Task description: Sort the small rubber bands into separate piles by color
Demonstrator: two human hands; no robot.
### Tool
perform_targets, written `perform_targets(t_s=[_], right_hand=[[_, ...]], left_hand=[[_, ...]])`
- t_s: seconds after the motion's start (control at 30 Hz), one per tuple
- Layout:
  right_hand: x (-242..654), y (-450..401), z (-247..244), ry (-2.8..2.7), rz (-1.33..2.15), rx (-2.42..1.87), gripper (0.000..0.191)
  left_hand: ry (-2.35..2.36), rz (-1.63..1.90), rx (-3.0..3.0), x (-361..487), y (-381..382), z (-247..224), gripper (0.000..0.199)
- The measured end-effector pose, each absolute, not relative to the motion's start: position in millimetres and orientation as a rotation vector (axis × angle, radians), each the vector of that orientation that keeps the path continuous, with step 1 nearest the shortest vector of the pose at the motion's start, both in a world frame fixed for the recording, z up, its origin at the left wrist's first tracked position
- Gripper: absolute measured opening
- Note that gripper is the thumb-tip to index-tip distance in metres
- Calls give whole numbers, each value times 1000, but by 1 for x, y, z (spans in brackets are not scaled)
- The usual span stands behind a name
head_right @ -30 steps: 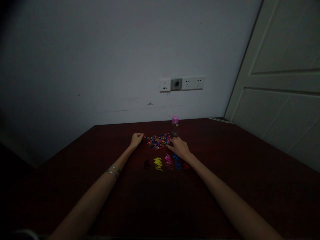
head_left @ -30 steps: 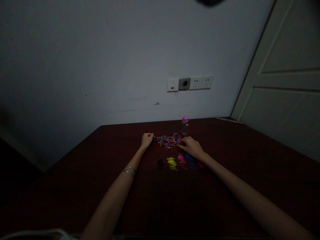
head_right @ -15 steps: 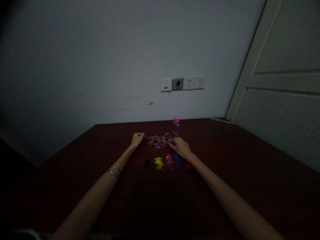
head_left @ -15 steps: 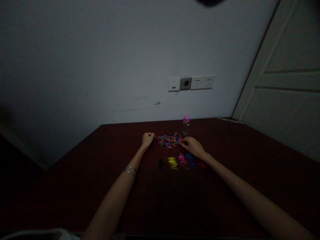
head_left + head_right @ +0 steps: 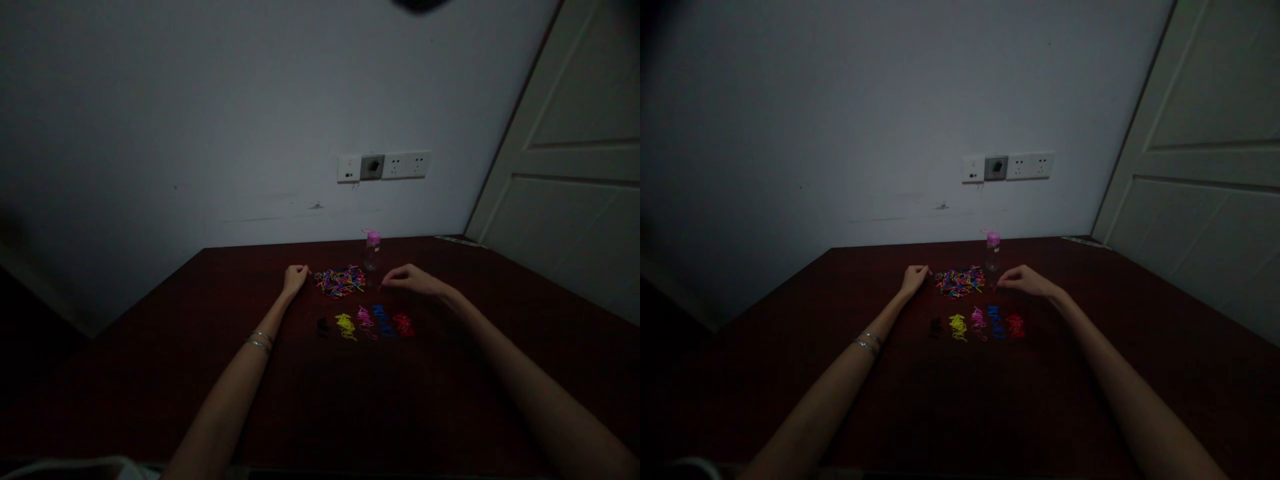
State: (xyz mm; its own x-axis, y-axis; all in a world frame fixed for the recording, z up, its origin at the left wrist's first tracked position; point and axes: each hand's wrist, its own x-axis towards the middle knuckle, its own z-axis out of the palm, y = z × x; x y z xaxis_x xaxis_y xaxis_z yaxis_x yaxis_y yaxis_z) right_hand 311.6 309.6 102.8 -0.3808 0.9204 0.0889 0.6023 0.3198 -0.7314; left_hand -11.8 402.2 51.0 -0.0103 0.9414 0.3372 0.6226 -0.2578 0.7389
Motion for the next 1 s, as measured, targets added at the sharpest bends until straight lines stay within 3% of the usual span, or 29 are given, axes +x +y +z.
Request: perform_targets(t_s=[0.37,0.57,1.0], right_hand=[[334,301,101,-2264,1302,-1380,25],[336,308,98,-2206,1173,-1476,38],[347,334,46,-1686,743,-1540,41]], left_hand=[[1620,1146,1910,-12,400,54,34],[1613,1163,1911,-13,402,51,35],[1451,1014,2089,-13,411,42,24]])
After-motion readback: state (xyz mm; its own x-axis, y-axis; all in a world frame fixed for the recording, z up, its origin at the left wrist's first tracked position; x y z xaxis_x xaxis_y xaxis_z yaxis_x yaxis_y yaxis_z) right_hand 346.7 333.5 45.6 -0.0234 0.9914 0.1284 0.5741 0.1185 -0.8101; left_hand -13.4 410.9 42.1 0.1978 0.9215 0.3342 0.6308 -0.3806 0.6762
